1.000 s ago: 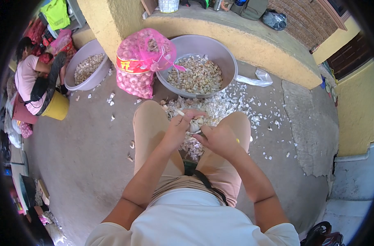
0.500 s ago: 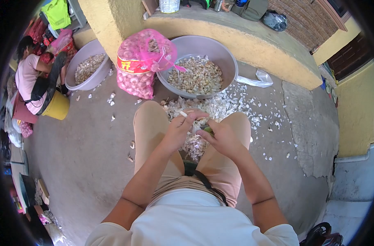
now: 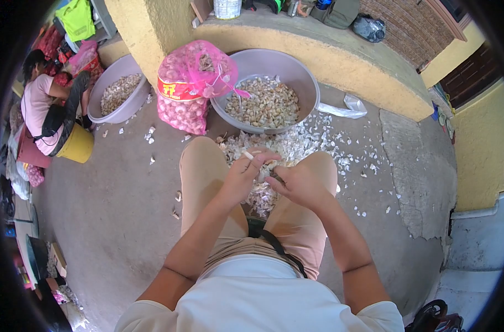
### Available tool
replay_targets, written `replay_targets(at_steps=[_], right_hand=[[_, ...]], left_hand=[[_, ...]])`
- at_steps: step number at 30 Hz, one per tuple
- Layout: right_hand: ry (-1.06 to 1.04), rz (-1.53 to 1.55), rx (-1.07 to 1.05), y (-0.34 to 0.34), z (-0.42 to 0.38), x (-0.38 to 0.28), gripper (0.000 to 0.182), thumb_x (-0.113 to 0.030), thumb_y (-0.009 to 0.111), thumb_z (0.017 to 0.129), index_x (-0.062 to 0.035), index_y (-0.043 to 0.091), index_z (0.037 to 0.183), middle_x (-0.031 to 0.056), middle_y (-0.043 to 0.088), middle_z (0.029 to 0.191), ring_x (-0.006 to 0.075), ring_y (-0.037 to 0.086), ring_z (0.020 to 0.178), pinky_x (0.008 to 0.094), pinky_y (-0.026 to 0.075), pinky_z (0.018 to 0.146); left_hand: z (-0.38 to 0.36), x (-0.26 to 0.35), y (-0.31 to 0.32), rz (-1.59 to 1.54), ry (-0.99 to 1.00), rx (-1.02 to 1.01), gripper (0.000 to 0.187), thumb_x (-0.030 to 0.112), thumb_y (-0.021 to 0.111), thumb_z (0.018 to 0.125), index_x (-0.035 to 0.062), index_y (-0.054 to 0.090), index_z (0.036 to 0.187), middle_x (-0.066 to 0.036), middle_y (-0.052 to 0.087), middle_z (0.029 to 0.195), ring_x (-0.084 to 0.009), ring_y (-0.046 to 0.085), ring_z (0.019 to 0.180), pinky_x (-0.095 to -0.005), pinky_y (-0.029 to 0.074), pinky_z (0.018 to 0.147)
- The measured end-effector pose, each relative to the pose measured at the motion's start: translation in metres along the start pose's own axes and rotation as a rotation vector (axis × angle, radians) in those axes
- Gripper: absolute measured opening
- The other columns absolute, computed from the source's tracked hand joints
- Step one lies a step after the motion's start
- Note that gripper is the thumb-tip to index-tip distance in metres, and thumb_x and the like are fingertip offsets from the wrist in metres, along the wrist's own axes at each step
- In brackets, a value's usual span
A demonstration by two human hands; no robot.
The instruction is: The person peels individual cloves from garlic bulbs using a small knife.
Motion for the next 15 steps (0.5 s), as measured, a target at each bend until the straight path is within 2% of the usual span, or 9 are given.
replay_targets(at_steps=[1,4,5,11,15], right_hand=[[0.003,-0.045,-0.001,0.0,-0.001,-0.004,0.037,-0.038,0.045,0.083,-0.0034,0.052,0.073,0.0171,0.054,0.056,0.0355,0.054,0.054,0.0447,0.043,0.054],[-0.006,-0.17,-0.062,0.014,-0.004,-0.009,0.034,-0.035,0.049,0.082,-0.0035,0.05,0.069,0.0161,0.053,0.055,0.0331,0.053,0.052,0.0417,0.042,0.051],[-0.013,-0.21,-0.092,0.021,-0.004,-0.007,0.033,-0.034,0.051,0.081,-0.0034,0.049,0.068,0.0159,0.053,0.055,0.032,0.052,0.051,0.0402,0.042,0.049],[0.205,0.161,0.079,0.022,-0.005,0.014,0.029,-0.03,0.054,0.081,-0.0014,0.05,0.08,0.0158,0.056,0.064,0.0284,0.055,0.057,0.036,0.042,0.052],[0.112,0.278,0.152,0.01,-0.008,0.004,0.027,-0.026,0.055,0.081,-0.0003,0.049,0.087,0.0156,0.057,0.068,0.027,0.056,0.06,0.0348,0.042,0.054]], left_hand=[[0.0,-0.001,0.0,0.014,0.006,0.017,0.034,0.027,0.034,0.092,0.0045,0.06,0.096,-0.004,0.051,0.097,-0.012,0.048,0.085,-0.0231,0.038,0.074],[-0.001,-0.026,-0.006,-0.205,-0.187,0.093,0.043,0.035,0.03,0.092,0.0018,0.055,0.102,-0.009,0.054,0.1,-0.0168,0.05,0.097,-0.0286,0.038,0.084],[0.0,-0.029,-0.009,-0.237,-0.193,0.106,0.043,0.035,0.03,0.092,0.0015,0.054,0.102,-0.008,0.054,0.1,-0.0166,0.051,0.096,-0.0284,0.039,0.083],[0.003,-0.015,-0.013,-0.284,-0.202,0.144,0.044,0.036,0.03,0.092,-0.0002,0.053,0.102,-0.008,0.055,0.099,-0.0165,0.056,0.09,-0.0278,0.043,0.078],[0.004,-0.016,-0.009,-0.189,-0.11,0.1,0.044,0.036,0.03,0.091,0.0016,0.056,0.1,-0.007,0.054,0.1,-0.0164,0.053,0.093,-0.0273,0.042,0.078]])
Point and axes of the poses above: each hand's wrist, its own z-axis towards the middle knuckle, its own y-axis out of the palm, x = y × z, the point moved 4 cm from there along z, towards the middle knuckle
